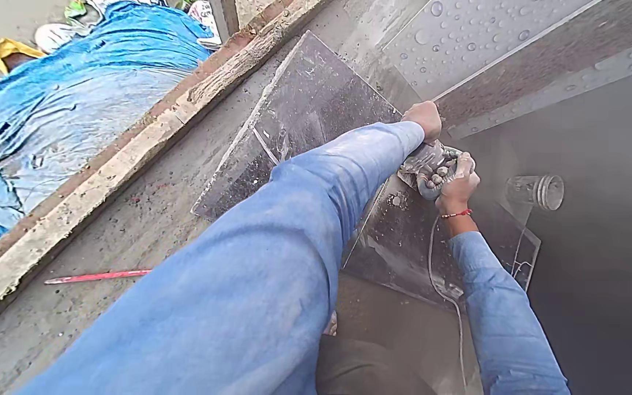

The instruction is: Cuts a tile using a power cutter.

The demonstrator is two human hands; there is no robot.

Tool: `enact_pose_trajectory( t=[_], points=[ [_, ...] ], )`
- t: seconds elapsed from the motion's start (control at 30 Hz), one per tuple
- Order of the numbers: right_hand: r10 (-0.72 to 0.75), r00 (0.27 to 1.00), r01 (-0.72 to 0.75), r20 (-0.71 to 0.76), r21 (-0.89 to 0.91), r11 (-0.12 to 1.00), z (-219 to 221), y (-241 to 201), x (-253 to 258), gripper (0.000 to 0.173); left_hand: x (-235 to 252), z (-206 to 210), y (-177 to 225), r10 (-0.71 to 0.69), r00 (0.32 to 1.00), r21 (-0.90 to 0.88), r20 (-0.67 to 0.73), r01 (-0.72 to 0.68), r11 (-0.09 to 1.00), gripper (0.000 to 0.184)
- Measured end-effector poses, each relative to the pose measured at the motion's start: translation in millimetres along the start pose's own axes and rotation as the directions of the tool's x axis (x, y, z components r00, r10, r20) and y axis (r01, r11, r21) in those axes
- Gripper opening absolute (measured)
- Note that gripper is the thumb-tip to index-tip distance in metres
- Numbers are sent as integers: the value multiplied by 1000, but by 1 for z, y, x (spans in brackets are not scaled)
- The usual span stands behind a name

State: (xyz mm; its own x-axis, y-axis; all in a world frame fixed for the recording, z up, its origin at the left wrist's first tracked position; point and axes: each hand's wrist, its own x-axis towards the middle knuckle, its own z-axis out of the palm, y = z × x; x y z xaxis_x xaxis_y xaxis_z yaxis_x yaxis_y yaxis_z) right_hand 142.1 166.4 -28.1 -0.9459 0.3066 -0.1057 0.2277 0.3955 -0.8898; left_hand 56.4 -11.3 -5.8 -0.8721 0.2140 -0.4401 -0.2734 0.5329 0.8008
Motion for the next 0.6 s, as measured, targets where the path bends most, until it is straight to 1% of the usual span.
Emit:
enact_pose_trajectory(
  t=[0.1,0.23,0.33,0.5,0.6],
  points=[
    [-10,1000,9,-14,-38,999,-1,0,-4,45,-4,1,-2,-17,1000,-5,-2,17,1000,37],
    [-9,1000,9,-18,-31,999,1,-1,-9,47,-10,0,-4,-17,1000,-15,5,17,1000,37],
    [-2,1000,1,-29,-42,999,-3,-1,-14,47,-15,3,-5,-21,1000,-28,14,21,999,43],
    [-19,998,15,-53,-75,997,-1,-1,-23,46,-24,3,-7,-46,999,-30,20,47,998,40],
    [-12,999,9,-45,-61,998,0,0,-26,46,-24,3,-11,-52,998,-32,31,53,998,38]
  ],
)
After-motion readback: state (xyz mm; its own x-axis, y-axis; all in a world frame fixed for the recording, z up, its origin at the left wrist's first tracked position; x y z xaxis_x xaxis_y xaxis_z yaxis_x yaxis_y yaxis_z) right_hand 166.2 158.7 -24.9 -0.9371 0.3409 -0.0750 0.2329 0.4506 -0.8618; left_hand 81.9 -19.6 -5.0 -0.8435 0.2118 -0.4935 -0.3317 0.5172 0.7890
